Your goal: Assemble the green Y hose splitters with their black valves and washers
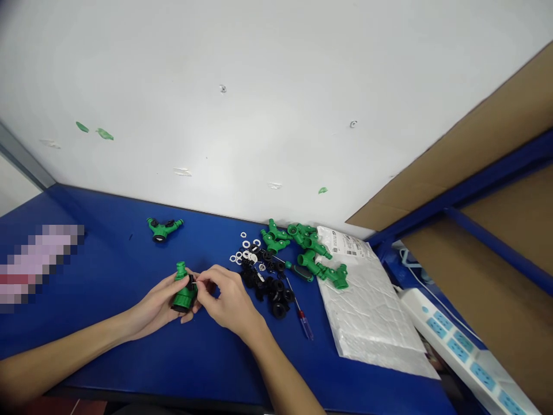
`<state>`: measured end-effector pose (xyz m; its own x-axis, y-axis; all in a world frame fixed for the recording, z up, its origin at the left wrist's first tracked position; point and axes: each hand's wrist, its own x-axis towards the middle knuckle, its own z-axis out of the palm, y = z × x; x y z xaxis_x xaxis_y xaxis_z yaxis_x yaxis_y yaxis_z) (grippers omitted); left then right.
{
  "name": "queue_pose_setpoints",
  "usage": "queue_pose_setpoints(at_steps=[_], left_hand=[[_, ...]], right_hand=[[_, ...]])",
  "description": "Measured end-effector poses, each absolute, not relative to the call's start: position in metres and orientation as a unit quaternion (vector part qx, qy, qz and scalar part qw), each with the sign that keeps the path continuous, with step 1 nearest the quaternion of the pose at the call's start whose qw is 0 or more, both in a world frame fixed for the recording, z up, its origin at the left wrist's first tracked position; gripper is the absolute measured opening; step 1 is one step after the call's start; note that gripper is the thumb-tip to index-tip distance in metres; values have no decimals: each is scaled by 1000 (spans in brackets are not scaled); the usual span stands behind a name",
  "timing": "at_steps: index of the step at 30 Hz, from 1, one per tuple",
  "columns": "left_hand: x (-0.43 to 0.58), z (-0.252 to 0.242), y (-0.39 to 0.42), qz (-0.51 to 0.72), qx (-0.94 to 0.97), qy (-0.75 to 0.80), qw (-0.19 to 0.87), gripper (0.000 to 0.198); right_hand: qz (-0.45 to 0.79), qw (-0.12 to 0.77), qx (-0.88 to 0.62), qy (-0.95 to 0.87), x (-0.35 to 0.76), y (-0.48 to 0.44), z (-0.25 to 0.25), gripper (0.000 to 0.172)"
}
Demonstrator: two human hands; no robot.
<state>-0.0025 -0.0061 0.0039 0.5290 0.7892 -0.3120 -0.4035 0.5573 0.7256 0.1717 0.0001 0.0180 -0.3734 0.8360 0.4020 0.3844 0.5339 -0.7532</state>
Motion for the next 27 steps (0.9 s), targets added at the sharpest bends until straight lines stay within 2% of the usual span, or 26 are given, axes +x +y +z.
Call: queue_pose_setpoints(at_steps=[5,13,19,22,26,27], left_hand=[[-1,4,-7,358,328,338,806,30],[1,-1,-9,366,326,344,801,34],[2,0,-10,353,330,344,805,34],[1,3,-9,364,323,349,801,34],[1,4,-8,366,321,345,803,33],[1,4,-8,366,323,345,802,32]], right_hand=[[282,377,-388,-792,176,-2,25,13],[291,394,-405,-772,168,-6,18,13],[269,358,-445,-776,169,-7,21,32],[314,370,-422,-766,174,-6,28,14],[331,385,-409,-758,174,-5,29,11],[323,384,-413,-760,172,-4,27,15]])
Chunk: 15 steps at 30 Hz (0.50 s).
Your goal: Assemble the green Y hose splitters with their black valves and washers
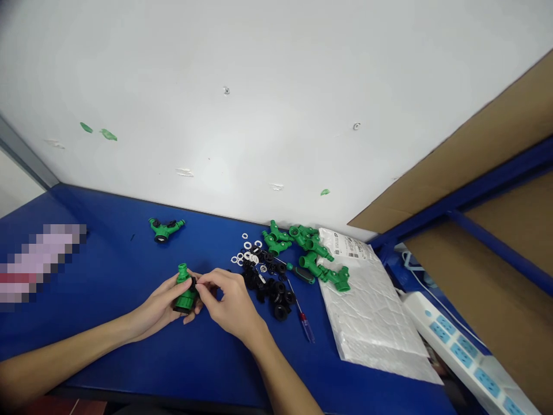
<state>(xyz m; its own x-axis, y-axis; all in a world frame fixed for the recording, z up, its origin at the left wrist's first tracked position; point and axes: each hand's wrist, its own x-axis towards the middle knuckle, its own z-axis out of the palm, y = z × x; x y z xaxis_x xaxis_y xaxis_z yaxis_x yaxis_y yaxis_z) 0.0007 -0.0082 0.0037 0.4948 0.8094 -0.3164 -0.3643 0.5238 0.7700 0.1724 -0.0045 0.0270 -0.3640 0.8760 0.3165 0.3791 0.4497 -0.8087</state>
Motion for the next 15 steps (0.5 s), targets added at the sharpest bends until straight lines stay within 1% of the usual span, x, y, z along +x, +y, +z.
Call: queue_pose_setpoints(at_steps=[3,4,7,9,10,13,15], left_hand=[[1,2,-9,368,324,344,801,32],[0,1,-9,367,322,345,802,32],[0,3,-10,366,314,344,806,33],[0,5,-10,367,313,344,806,33],[1,5,-9,368,313,344,805,33],[1,6,-9,372,316,344,803,32],[2,6,-9,375,319,343,800,32]], right_hand=[[303,387,-426,-760,169,-4,21,23],[308,388,-427,-757,168,-4,20,23],[357,393,-415,-739,171,-4,22,13],[376,389,-405,-737,173,-3,25,12],[375,386,-402,-741,174,-3,26,13],[357,381,-404,-751,173,-2,26,22],[338,386,-415,-751,171,-2,23,23]])
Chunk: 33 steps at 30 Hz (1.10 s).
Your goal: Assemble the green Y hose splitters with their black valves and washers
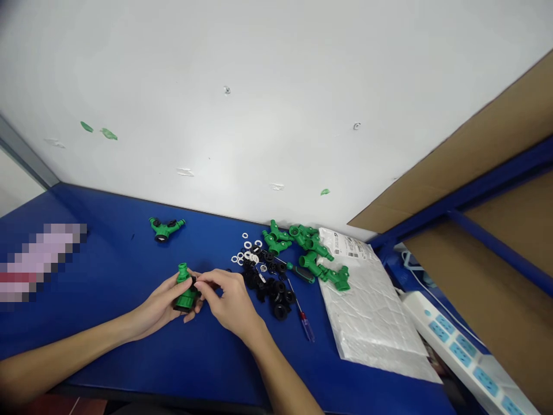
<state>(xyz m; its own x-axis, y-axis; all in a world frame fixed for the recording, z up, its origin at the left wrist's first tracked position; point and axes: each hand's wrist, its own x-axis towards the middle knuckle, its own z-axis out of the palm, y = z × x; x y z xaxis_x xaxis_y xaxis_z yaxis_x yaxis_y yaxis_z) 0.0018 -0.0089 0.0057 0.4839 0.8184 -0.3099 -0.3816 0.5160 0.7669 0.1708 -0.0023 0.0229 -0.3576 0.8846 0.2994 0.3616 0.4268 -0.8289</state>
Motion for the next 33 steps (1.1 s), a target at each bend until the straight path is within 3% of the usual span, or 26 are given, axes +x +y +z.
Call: queue_pose_setpoints(at_steps=[10,33], left_hand=[[1,4,-9,374,298,343,808,28],[1,3,-10,370,319,348,800,30]], right_hand=[[333,401,-411,-748,175,-1,21,11],[278,356,-409,-793,174,-5,14,18]])
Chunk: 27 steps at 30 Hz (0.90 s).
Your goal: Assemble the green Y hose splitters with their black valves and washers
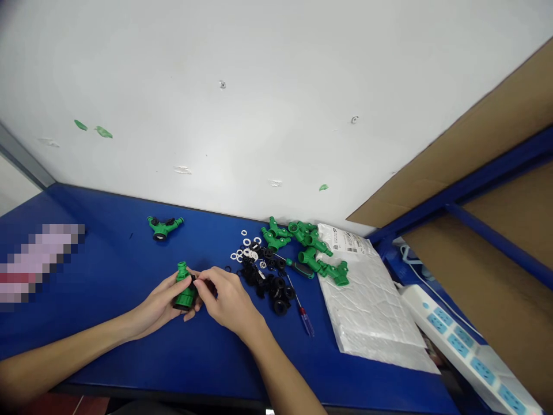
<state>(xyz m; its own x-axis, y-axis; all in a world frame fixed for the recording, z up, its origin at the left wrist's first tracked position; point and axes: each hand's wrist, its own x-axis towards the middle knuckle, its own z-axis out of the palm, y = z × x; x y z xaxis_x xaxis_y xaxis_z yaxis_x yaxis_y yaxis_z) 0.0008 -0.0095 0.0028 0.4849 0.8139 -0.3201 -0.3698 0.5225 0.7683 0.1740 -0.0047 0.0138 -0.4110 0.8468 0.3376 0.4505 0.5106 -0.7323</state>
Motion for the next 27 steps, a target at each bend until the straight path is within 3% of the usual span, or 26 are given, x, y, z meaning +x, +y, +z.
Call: queue_pose_setpoints(at_steps=[7,10,14,18,20,23,27], left_hand=[[1,7,-10,364,319,344,805,28],[0,9,-9,374,323,347,797,26],[-3,9,-7,380,331,353,788,22],[-4,10,-7,372,324,351,795,20],[-4,10,-7,372,322,348,798,19],[-3,11,-7,381,326,337,797,19],[-3,11,-4,395,326,335,791,18]], right_hand=[[297,368,-397,-787,172,0,21,14],[242,359,-460,-775,204,-9,37,10],[143,256,-654,-697,283,-46,50,23],[107,70,-768,-628,336,-82,33,22],[107,27,-785,-610,344,-89,22,19],[123,92,-787,-598,351,-89,23,25],[101,321,-768,-544,344,-82,52,36]])
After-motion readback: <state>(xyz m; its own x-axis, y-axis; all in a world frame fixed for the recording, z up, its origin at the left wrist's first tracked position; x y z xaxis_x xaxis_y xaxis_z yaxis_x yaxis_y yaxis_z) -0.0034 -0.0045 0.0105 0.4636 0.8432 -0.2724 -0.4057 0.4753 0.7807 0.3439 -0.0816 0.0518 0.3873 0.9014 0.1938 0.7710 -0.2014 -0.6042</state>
